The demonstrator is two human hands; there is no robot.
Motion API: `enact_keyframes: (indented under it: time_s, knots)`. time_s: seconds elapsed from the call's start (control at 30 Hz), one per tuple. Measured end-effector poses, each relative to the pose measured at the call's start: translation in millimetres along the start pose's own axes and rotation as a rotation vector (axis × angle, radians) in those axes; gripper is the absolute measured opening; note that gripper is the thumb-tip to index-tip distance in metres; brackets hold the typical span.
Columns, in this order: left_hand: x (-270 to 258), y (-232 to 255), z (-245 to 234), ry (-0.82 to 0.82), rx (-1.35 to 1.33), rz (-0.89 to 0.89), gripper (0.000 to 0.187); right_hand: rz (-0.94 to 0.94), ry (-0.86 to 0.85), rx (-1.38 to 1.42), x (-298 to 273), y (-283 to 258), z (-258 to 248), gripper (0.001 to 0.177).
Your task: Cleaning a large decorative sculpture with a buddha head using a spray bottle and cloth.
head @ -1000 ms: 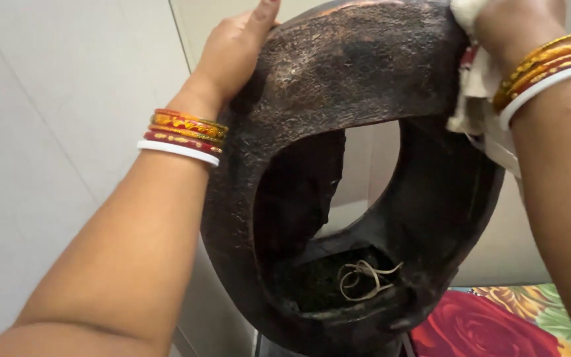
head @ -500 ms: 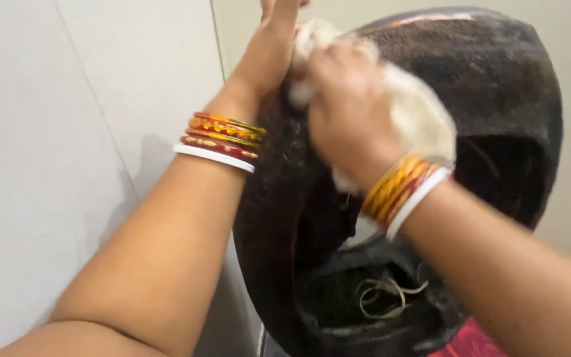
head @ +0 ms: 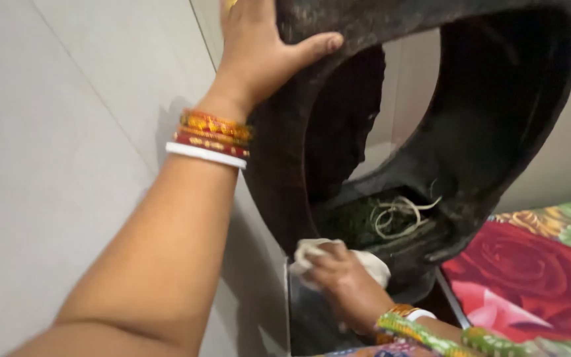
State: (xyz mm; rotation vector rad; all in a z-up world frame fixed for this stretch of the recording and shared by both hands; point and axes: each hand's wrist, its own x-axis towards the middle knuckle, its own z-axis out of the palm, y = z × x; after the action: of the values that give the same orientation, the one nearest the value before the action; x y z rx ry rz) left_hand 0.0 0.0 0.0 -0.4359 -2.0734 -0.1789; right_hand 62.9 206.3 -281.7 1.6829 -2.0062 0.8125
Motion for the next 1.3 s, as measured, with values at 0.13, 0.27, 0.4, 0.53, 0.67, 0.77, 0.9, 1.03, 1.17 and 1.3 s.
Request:
enact_keyframes:
  time_s: [0.13, 0.27, 0.4, 0.53, 0.67, 0.77, 0.9, 1.03, 1.17, 1.3]
  knots:
    - [-70.3, 16.2, 18.7, 0.253, 0.11, -0.106, 0.13, 0.462, 0.318, 0.309, -9.3, 14.0, 9.2, 0.046]
    - [-105.0, 59.3, 28.9, 0.241, 0.151, -0.283, 0.135, 0.485, 0.662, 0.278, 56.6, -26.2, -33.0, 0.05]
    - [-108.5, 65.4, 38.4, 0.276, 0.263, -0.29, 0.113, 0.426, 0.61, 0.331, 50.9, -24.0, 17.6, 0.059]
    - [-115.6, 63.2, 47.6, 0.271, 0.267, -0.29, 0.11, 0.625, 0.267, 0.186, -8.4, -1.9, 45.6, 0.057]
    - [-121.2, 53.9, 53.9, 0.267, 0.306, -0.273, 0.108, 1.4, 0.4, 0.808, -132.2, 88.3, 99.0, 0.034]
    - [-132.0, 50.5, 54.0, 0.248, 0.232, -0.305, 0.111, 1.051, 0.287, -0.039, -201.3, 144.7, 90.7, 0.053]
    - [-164.7, 70.2, 55.2, 0.293, 0.097, -0.365, 0.123, 1.035, 0.345, 0.026, -184.5, 175.1, 68.3, 0.054]
    - [-179.6, 82.6, 62.1, 0.302, 0.036, -0.613, 0.128, 1.024, 0.19, 0.051, -138.4, 180.0, 89.5, 0.067]
    - [-177.1, 89.1, 64.1, 0.309, 0.034, -0.63, 0.124, 1.509, -0.103, 0.309, -36.8, 109.1, 67.0, 0.055]
    - [-180.1, 88.7, 64.8, 0.33, 0.022, -0.594, 0.123, 1.371, 0.054, 0.635, -16.2, 97.3, 74.0, 0.059]
